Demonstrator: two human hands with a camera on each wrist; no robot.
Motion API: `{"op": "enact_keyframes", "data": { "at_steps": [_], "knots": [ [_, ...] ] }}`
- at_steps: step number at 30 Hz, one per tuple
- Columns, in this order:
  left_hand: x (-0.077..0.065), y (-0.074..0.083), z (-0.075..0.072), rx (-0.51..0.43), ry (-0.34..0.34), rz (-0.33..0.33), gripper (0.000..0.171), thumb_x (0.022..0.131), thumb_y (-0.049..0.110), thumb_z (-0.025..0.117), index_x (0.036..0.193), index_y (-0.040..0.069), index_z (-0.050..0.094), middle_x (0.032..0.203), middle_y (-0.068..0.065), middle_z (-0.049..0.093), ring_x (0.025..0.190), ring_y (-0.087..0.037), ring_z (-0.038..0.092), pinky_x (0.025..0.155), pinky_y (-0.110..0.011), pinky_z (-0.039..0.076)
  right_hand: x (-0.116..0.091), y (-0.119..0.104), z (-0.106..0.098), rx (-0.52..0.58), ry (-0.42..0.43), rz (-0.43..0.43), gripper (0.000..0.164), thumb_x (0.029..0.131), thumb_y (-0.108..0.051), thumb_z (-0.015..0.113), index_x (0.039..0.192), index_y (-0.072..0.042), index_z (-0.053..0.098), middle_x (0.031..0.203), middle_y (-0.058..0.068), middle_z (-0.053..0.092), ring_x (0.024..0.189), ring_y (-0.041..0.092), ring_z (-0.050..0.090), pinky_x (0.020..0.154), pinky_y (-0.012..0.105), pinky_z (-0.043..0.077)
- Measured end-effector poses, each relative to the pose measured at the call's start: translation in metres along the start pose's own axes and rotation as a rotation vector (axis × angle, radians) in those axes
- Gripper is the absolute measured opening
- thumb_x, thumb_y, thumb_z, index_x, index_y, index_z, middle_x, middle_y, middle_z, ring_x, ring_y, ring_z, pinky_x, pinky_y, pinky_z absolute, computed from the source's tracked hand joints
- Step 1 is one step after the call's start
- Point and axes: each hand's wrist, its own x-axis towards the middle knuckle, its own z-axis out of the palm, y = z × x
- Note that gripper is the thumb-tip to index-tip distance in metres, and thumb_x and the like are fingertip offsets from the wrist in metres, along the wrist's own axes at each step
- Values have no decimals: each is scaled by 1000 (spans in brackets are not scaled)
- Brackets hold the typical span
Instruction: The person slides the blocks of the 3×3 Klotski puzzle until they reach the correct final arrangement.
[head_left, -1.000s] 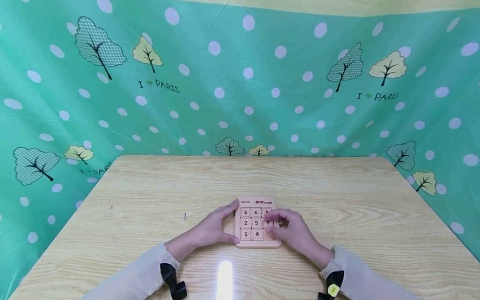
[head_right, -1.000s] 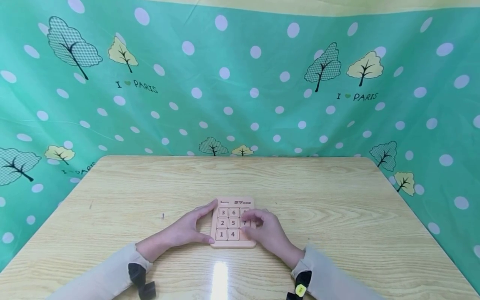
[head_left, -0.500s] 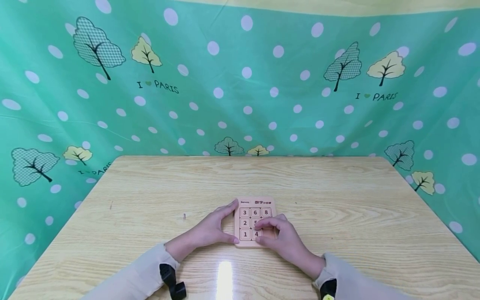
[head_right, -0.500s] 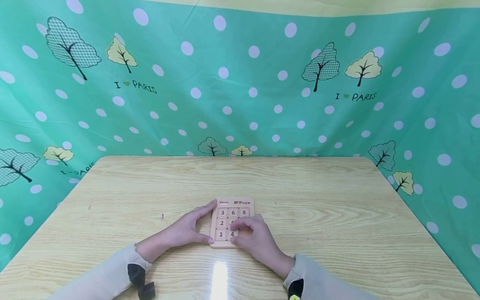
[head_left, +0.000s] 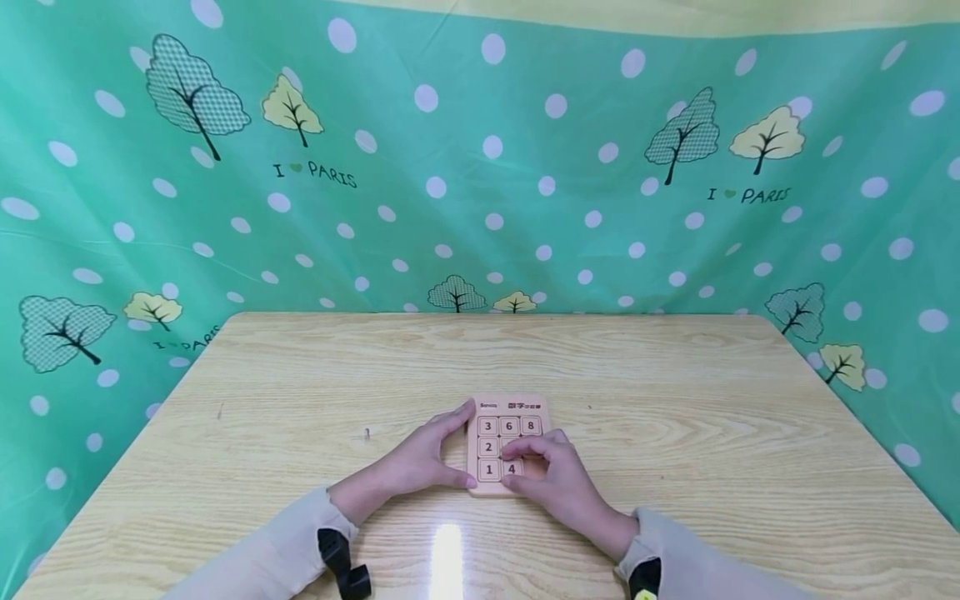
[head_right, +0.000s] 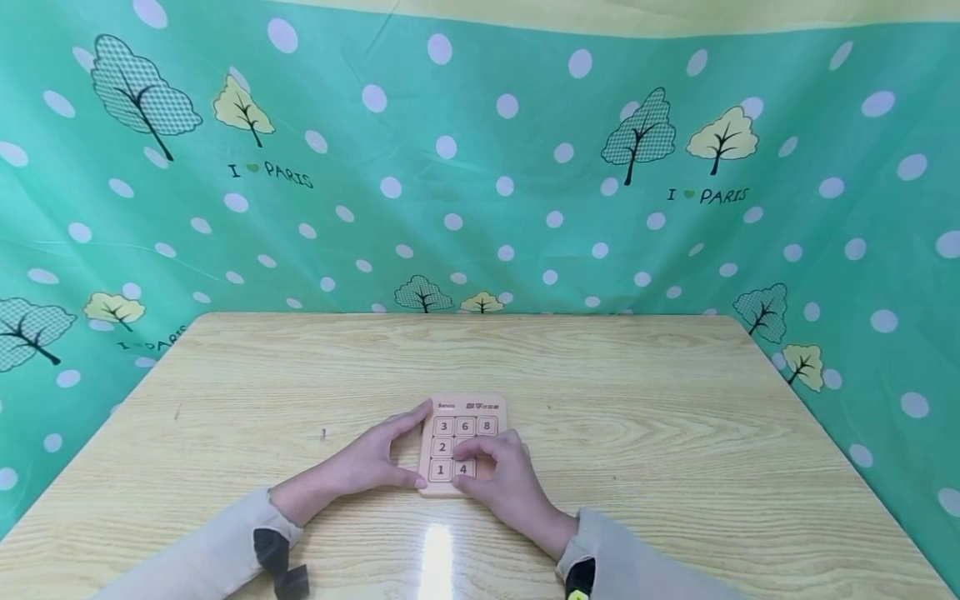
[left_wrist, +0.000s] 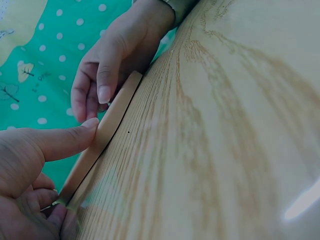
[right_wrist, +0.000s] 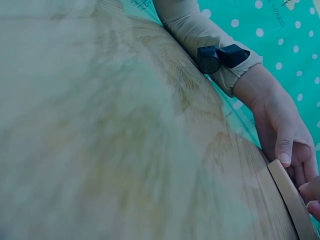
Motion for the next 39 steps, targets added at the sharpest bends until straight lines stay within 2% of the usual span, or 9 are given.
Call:
{"op": "enact_keyframes", "data": {
  "at_steps": [16,29,33,39],
  "knots": [
    [-1,-2,0,1,2,5,102,67,25,84,148,6,26,154,-9,23,141,-32,20,115,-50,14,1,-3,3,-37,0,-19,30,68,-11,81,94,-20,71,93,-6,59,88,15,39,79,25,38],
    [0,-1,0,-18,-2,-2,102,67,25,85,148,7,26,154,-10,23,141,-32,19,115,-50,13,4,-4,1,-118,-18,-72,26,69,-9,79,91,-20,71,88,-14,65,83,15,39,74,25,37],
    [-1,-1,0,-11,2,1,101,67,24,84,148,6,27,154,-10,24,141,-32,20,115,-50,14,3,-5,-1,-125,-27,-83,26,69,-9,79,91,-20,71,88,-11,62,82,15,39,72,24,38],
    [-1,-1,0,-4,4,1,102,67,25,84,148,6,26,154,-10,24,141,-32,21,115,-51,14,2,-5,-4,-142,-22,-55,25,68,-12,81,89,-22,71,87,-6,56,82,14,40,71,23,39]
  ]
}}
